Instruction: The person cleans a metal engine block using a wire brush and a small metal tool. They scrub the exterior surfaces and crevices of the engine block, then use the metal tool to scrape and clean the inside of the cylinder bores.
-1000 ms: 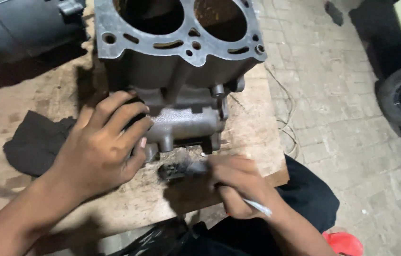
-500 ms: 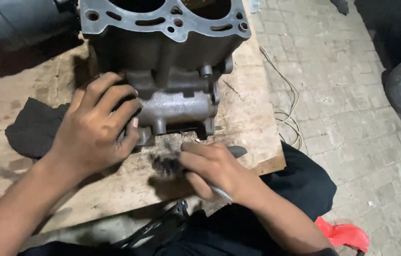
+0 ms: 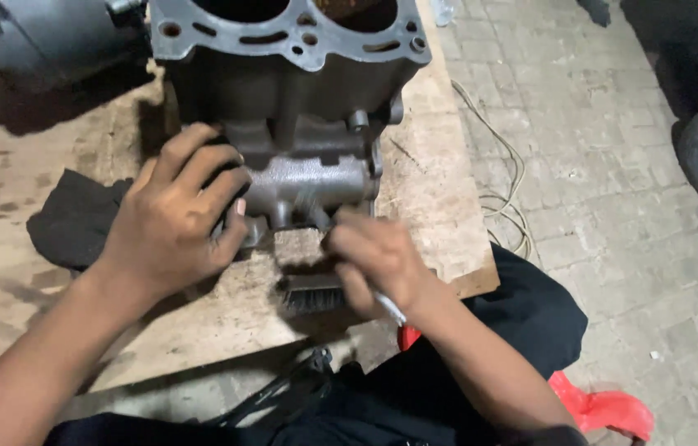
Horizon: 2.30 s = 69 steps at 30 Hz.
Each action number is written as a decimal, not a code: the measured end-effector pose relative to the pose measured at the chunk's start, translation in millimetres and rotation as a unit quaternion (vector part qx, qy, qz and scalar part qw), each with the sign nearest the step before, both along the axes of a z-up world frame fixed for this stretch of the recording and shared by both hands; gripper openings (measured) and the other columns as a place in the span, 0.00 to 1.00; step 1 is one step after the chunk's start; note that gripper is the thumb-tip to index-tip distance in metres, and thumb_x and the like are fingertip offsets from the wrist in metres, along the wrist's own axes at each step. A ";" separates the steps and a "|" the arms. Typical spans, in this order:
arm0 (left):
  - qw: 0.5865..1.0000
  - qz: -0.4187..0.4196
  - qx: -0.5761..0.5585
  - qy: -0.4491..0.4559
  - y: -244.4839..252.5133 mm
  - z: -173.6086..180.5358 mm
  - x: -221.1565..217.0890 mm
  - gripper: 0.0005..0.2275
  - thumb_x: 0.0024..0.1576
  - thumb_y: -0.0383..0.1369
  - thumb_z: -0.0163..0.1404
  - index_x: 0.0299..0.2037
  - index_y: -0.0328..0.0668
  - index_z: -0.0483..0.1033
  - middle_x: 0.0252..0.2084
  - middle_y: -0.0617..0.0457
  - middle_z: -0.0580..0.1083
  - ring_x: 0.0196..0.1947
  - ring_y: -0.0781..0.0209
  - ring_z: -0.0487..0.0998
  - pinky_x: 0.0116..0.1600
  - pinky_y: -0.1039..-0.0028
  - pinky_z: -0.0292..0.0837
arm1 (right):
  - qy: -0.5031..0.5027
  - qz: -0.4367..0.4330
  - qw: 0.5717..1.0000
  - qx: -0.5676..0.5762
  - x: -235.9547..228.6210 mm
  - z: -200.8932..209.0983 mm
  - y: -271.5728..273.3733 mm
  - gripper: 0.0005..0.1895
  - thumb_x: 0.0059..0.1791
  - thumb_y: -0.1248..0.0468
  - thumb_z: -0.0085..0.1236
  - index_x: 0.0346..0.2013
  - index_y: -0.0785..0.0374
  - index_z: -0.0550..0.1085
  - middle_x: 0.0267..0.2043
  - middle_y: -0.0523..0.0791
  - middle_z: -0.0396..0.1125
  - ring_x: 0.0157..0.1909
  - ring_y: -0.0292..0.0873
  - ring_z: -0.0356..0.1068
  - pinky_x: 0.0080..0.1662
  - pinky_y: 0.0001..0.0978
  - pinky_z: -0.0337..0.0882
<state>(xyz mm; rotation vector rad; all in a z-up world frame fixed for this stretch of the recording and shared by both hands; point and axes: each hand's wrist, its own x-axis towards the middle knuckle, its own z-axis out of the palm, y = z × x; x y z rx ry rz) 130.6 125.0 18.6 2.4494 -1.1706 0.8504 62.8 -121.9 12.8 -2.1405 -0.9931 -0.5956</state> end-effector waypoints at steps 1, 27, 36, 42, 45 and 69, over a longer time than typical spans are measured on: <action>1.000 -0.001 0.000 0.005 -0.7 -1.2 -1.4 0.12 0.51 0.30 0.56 0.43 0.34 0.81 0.50 0.47 0.75 0.64 0.48 0.69 0.58 0.61 0.76 | 0.005 -0.001 1.000 0.000 3.2 -6.1 -4.2 0.03 0.39 0.70 0.40 0.22 0.59 0.61 0.19 0.42 0.55 0.19 0.38 0.48 0.18 0.28 0.54; 0.989 0.096 0.109 0.010 12.1 -12.5 -11.7 0.08 0.54 0.31 0.57 0.42 0.45 0.84 0.50 0.57 0.79 0.75 0.50 0.72 0.71 0.63 0.79 | 0.101 -0.135 0.986 -0.016 -10.5 6.1 -47.0 0.15 0.48 0.71 0.55 0.49 0.70 0.71 0.26 0.48 0.72 0.18 0.44 0.67 0.23 0.33 0.67; 0.991 0.090 0.093 0.014 14.3 -18.9 -9.9 0.08 0.55 0.30 0.58 0.43 0.43 0.84 0.49 0.54 0.79 0.76 0.48 0.70 0.77 0.60 0.76 | 0.079 -0.163 0.982 -0.045 -12.2 11.6 -53.0 0.17 0.47 0.68 0.56 0.50 0.68 0.73 0.42 0.50 0.69 0.31 0.45 0.70 0.32 0.32 0.73; 0.997 0.041 0.042 0.050 11.0 -21.2 -6.9 0.14 0.51 0.29 0.56 0.48 0.41 0.80 0.53 0.49 0.76 0.70 0.41 0.71 0.69 0.56 0.71 | 0.082 -0.169 0.982 -0.032 -14.9 8.6 -55.9 0.14 0.53 0.63 0.56 0.50 0.67 0.74 0.55 0.56 0.66 0.48 0.54 0.73 0.47 0.40 0.76; 0.998 0.008 -0.011 0.060 -1.9 -5.5 -13.1 0.14 0.47 0.28 0.55 0.45 0.39 0.79 0.52 0.53 0.75 0.68 0.44 0.68 0.67 0.55 0.68 | 0.104 -0.204 0.973 0.004 -21.9 13.8 -47.9 0.15 0.49 0.65 0.57 0.47 0.72 0.75 0.49 0.54 0.71 0.38 0.51 0.76 0.40 0.36 0.77; 0.999 -0.008 -0.050 0.009 -0.4 -7.1 -8.7 0.10 0.49 0.28 0.54 0.41 0.37 0.76 0.46 0.48 0.75 0.68 0.43 0.67 0.54 0.60 0.72 | 0.161 -0.268 0.950 0.018 -15.7 0.1 -31.8 0.20 0.46 0.69 0.57 0.54 0.65 0.77 0.34 0.46 0.78 0.21 0.40 0.68 0.27 0.29 0.68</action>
